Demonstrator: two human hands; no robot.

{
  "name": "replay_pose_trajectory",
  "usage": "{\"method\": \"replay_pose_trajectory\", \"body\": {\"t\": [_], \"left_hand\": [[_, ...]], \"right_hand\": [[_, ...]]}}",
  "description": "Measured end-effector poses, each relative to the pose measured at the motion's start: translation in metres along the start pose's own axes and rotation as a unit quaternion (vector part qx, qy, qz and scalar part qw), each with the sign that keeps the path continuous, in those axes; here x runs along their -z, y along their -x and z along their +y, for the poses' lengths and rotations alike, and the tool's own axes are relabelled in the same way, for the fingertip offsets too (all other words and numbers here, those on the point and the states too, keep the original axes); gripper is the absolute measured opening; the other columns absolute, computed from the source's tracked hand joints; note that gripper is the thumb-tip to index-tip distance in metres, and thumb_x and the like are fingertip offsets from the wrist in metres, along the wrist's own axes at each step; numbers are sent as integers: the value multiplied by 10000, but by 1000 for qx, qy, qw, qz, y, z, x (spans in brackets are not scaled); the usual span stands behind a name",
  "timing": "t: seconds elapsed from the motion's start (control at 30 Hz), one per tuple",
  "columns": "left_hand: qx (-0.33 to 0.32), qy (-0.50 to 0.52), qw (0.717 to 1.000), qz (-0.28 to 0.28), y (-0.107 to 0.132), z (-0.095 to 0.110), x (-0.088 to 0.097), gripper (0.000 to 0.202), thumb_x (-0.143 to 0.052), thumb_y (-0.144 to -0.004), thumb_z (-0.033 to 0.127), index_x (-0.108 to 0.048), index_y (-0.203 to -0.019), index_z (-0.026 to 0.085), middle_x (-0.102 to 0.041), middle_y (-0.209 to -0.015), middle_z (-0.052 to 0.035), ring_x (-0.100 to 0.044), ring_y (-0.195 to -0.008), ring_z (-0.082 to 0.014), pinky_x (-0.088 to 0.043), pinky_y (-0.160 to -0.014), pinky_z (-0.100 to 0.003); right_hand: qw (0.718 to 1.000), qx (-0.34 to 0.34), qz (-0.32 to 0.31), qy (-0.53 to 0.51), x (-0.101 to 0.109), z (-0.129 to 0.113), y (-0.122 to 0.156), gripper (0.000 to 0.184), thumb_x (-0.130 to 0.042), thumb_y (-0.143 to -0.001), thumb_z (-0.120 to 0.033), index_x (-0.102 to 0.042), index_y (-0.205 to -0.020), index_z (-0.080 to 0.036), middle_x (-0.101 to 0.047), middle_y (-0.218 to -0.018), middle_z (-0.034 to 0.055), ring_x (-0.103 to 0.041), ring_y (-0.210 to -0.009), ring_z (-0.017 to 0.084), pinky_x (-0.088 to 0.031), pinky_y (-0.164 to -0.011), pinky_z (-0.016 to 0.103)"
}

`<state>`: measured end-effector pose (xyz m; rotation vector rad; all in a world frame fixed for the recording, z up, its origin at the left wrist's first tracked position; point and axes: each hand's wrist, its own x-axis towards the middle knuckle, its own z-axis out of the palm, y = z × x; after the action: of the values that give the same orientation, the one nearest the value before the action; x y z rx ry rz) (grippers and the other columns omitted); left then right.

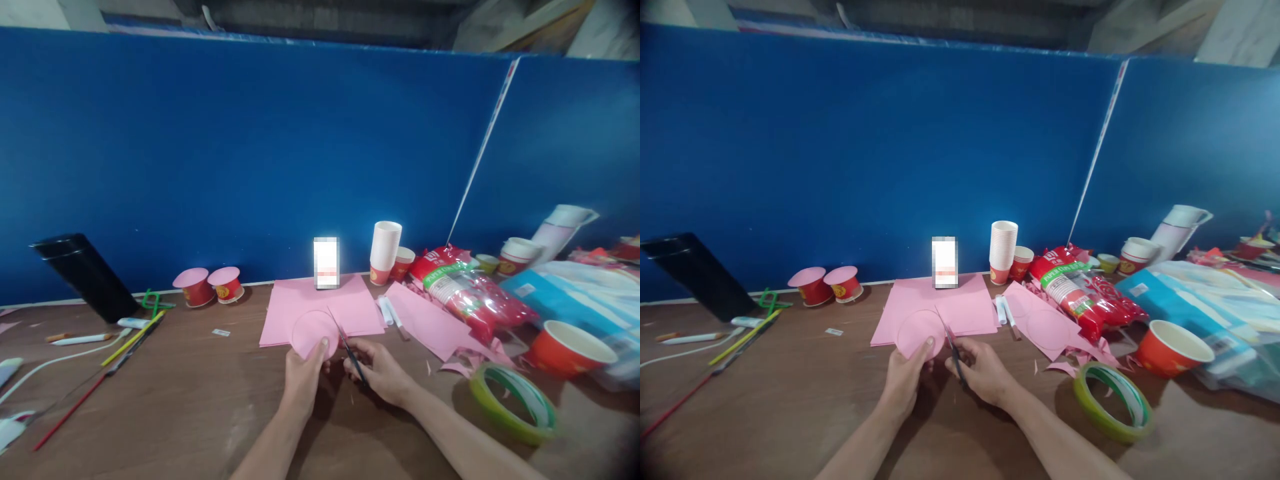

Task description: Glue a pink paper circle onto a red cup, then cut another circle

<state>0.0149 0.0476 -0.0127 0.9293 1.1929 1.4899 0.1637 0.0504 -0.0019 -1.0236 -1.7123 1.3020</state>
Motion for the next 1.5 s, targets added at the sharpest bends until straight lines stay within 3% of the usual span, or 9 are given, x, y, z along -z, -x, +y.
{"method": "replay_pose_trajectory", "body": {"t": [1.23, 1.5], "left_hand": [[3, 11, 1000, 9, 0, -1, 0, 301, -652, -602, 386, -604, -642, 91, -538, -469, -1, -458, -411, -101, -371, -413, -219], [6, 9, 1000, 12, 0, 3, 0, 265, -655, -587, 362, -601, -578, 103, -520, -427, 8, -454, -398, -96, -364, -408, -215]], "right_hand": [[1000, -11, 2, -14, -1, 2, 0, 217, -538, -750, -322, -564, -872, -143, -477, -590, -28, -441, -530, 87, -339, -464, 182], [1000, -18, -2, -19, 1, 5, 0, 316, -566, -739, -319, -546, -1004, -148, -507, -625, -24, -452, -538, 88, -356, -482, 190]]}}
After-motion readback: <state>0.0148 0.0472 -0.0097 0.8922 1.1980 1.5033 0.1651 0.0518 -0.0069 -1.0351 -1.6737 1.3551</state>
